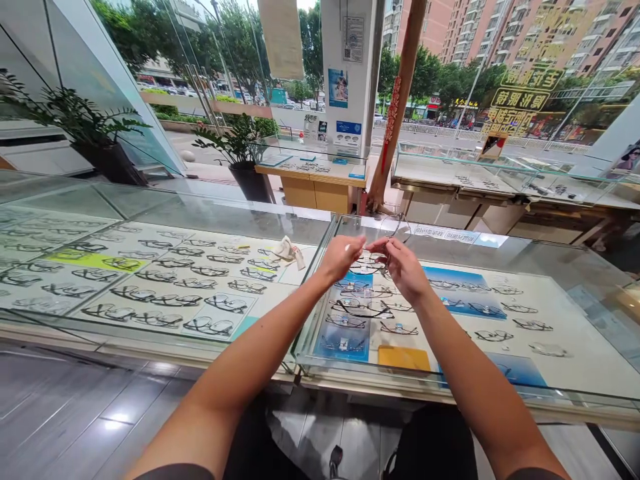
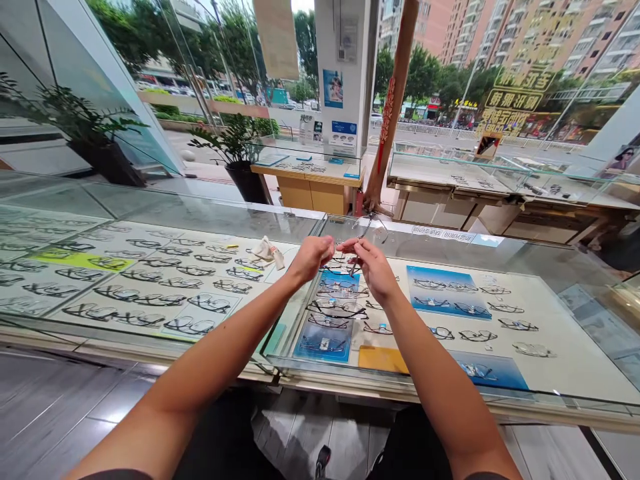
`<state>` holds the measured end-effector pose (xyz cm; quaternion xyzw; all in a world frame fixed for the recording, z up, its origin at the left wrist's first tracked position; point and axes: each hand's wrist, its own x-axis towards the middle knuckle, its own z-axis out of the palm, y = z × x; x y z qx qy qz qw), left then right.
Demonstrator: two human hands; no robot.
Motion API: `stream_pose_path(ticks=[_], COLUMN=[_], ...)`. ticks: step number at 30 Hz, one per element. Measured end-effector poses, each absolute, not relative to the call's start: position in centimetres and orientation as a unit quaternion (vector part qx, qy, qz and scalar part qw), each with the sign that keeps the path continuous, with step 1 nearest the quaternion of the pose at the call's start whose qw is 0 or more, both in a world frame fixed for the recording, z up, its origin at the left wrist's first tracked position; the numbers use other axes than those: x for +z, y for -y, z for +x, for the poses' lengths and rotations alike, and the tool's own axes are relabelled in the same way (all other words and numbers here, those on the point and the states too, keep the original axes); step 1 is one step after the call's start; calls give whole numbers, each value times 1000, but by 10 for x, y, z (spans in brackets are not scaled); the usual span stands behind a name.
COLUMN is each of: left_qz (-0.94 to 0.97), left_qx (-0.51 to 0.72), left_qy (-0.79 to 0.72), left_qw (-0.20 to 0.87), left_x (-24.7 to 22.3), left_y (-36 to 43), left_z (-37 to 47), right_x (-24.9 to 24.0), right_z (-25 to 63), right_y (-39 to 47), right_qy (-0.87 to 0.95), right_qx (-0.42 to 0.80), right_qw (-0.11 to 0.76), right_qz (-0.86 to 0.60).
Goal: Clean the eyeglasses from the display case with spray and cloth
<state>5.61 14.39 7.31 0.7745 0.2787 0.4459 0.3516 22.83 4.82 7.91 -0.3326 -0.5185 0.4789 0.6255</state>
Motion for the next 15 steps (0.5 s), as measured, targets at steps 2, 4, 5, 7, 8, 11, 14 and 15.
stream_pose_path(ticks=[2, 4, 5, 7, 8, 11, 14, 15], left_qz=[739, 665, 622, 531, 483, 369, 307, 294], left_qx=[526, 612, 638, 652, 645, 603, 569, 563], left_qy=[-298, -371, -419, -533, -588, -703, -754, -762], left_qw=[298, 213, 172, 95, 70, 75, 119, 127], left_x=[78, 81, 81, 78, 74, 59, 43, 39], left_y=[-165, -192, -206, -233, -245, -269, -281, -282], left_z=[39, 14, 0, -28, -40, -71, -87, -90], right_x=[77, 75, 74, 72, 71, 69, 69, 69], right_z=[232, 237, 240, 244, 246, 249, 250, 250], right_y=[-51, -54, -56, -59, -60, -62, -62, -62], right_qy=[503, 484, 478, 469, 466, 456, 453, 454], right_qx=[472, 463, 460, 456, 455, 458, 458, 457], right_qw=[641, 659, 665, 670, 671, 672, 672, 671], right_qz=[-337, -342, -344, -350, -353, -360, -365, -367])
